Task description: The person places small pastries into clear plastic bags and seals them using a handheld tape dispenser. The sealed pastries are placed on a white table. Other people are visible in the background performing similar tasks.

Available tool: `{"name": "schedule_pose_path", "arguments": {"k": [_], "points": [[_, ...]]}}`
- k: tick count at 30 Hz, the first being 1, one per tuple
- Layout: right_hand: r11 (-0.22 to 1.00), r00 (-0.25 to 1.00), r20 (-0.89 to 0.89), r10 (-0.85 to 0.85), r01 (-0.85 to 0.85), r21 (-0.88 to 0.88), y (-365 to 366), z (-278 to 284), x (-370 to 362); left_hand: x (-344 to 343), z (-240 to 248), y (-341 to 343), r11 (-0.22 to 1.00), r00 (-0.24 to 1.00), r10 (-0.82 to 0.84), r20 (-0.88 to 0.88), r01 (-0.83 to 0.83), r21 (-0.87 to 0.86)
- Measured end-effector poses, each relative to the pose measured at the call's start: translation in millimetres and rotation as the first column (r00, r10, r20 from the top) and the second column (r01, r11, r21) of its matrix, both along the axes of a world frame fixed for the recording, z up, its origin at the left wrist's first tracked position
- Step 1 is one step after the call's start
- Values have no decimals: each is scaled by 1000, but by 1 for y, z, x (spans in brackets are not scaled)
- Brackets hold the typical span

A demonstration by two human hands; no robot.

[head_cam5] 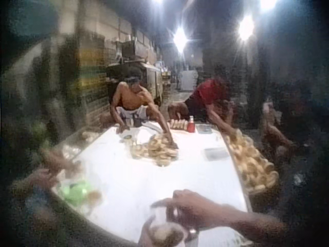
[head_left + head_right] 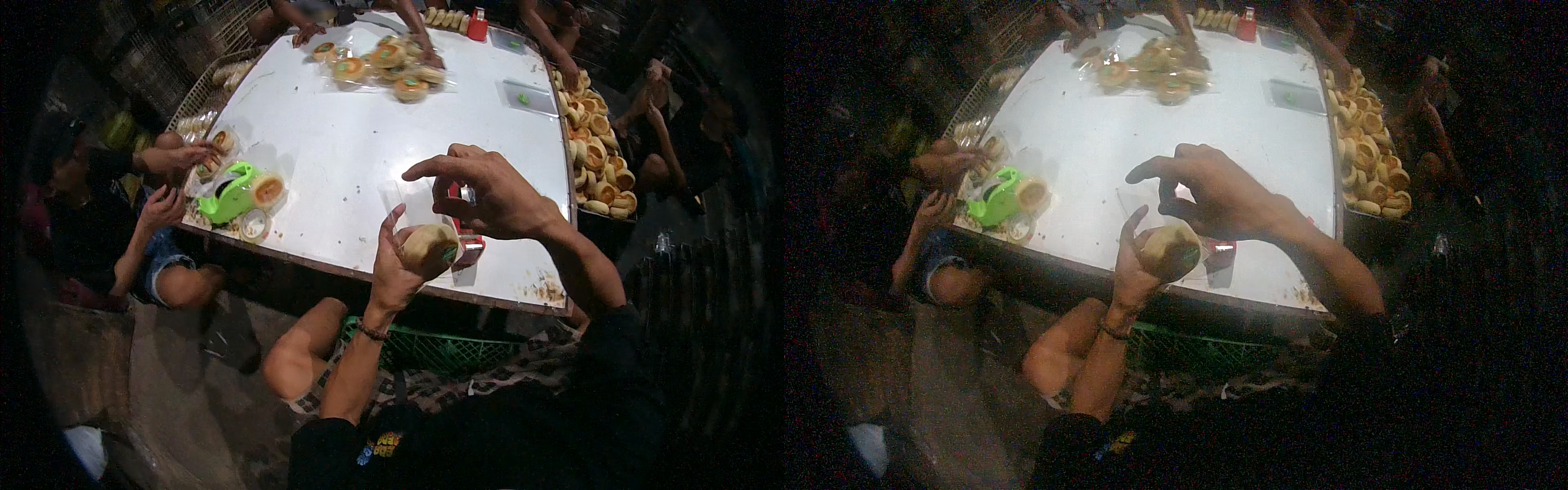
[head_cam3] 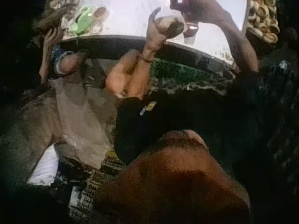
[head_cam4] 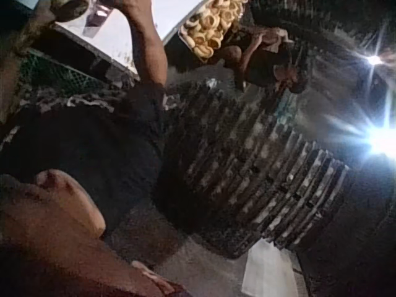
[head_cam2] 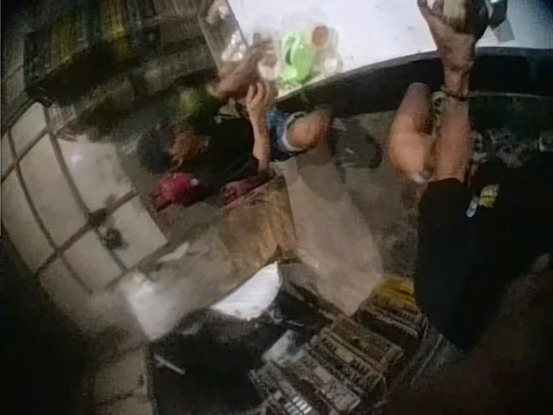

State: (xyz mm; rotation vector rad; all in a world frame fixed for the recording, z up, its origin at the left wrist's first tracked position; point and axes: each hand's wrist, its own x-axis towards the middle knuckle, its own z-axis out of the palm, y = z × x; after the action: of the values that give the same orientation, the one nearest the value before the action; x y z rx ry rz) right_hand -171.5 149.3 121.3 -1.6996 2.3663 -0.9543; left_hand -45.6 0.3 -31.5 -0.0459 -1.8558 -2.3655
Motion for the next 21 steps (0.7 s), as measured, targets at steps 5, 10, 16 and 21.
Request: {"name": "schedule_pose_path", "arguments": {"k": [5,10,16,21], "points": [[966,953,299,-56,128,-225,18,-27,11,9,-7,13,985,998,-51,39,43,169],[869,541,818,-195,482,-112,44,-83,30,25,-15,10,925,957,-234,169,166,341],[883,296,954,58,430,-187,54,-129,65,39,-30,14,866,909,-364,204,249,433],[876,426,905,7,434,-211,57,-122,75,40,-35,14,834,929,-335,157,214,509]]}}
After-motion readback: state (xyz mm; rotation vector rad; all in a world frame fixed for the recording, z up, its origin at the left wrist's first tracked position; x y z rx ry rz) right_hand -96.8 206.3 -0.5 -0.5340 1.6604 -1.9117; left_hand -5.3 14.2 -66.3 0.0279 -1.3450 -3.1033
